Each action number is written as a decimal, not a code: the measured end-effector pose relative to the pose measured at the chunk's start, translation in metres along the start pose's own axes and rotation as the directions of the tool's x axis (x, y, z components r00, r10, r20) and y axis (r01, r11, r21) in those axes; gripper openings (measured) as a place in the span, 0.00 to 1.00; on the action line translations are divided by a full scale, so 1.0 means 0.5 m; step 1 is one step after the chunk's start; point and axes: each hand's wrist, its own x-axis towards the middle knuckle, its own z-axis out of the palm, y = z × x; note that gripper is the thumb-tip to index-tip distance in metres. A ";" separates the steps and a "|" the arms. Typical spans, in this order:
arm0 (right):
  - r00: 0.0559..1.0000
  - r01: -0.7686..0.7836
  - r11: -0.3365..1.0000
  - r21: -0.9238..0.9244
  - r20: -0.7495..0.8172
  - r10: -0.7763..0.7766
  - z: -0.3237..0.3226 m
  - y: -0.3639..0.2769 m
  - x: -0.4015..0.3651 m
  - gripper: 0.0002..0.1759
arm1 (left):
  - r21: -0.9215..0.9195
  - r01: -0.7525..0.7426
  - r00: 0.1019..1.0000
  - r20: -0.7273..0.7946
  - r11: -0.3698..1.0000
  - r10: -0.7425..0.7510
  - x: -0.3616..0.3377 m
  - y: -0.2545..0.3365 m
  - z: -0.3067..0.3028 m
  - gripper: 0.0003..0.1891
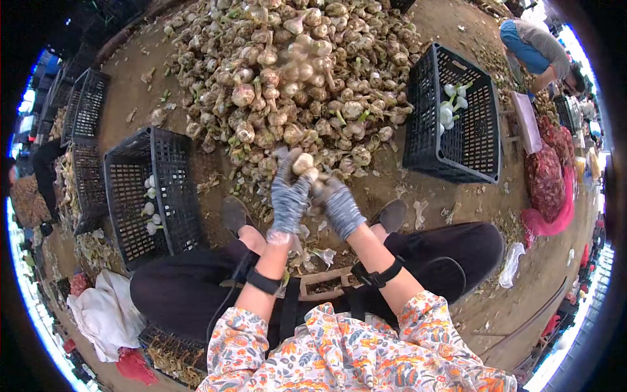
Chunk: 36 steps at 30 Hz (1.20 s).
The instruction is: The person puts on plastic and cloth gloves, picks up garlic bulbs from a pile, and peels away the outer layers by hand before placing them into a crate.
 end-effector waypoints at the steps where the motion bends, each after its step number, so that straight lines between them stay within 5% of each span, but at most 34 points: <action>1: 0.986 0.116 0.955 0.273 -0.145 -0.078 -0.010 -0.011 -0.014 0.17 | -0.064 0.143 0.990 0.025 0.988 -0.142 -0.024 0.052 0.016 0.23; 3: 0.949 0.267 0.867 0.421 -0.271 -0.160 -0.033 -0.037 -0.064 0.15 | -0.129 0.147 0.987 0.078 0.981 -0.138 -0.061 0.067 0.026 0.23; 8: 0.967 0.241 0.785 0.570 -0.211 -0.144 -0.085 -0.037 -0.125 0.17 | -0.143 0.121 0.967 0.239 0.982 -0.084 -0.136 0.078 0.024 0.26; 10: 0.950 0.308 0.934 0.182 -0.120 -0.290 -0.092 -0.026 -0.133 0.22 | -0.150 0.144 0.966 0.235 0.978 -0.106 -0.161 0.091 0.031 0.29; 15: 0.958 0.276 0.952 0.136 -0.117 -0.261 -0.083 -0.046 -0.158 0.25 | -0.094 0.102 0.967 0.242 0.990 -0.077 -0.173 0.076 0.024 0.31; 21: 0.944 0.323 0.946 -0.018 -0.071 -0.324 -0.097 -0.049 -0.152 0.15 | -0.153 0.159 0.965 0.233 0.975 -0.121 -0.169 0.091 0.027 0.30; 24: 0.966 0.250 0.967 -0.050 -0.061 -0.253 -0.094 -0.067 -0.159 0.14 | 0.091 0.022 0.969 0.243 0.996 -0.043 -0.163 0.109 0.026 0.30; 28: 0.965 0.256 0.966 -0.039 -0.051 -0.258 -0.089 -0.077 -0.167 0.14 | -0.059 0.137 0.963 0.242 0.989 -0.119 -0.167 0.105 0.024 0.30; 30: 0.964 0.264 0.954 0.143 -0.046 -0.260 -0.082 -0.082 -0.175 0.12 | -0.118 0.173 0.960 0.244 0.978 -0.141 -0.165 0.097 0.021 0.30; 36: 0.981 0.190 0.982 -0.019 -0.046 -0.190 -0.095 -0.090 -0.184 0.12 | -0.132 0.221 0.948 0.262 0.966 -0.181 -0.160 0.103 0.019 0.30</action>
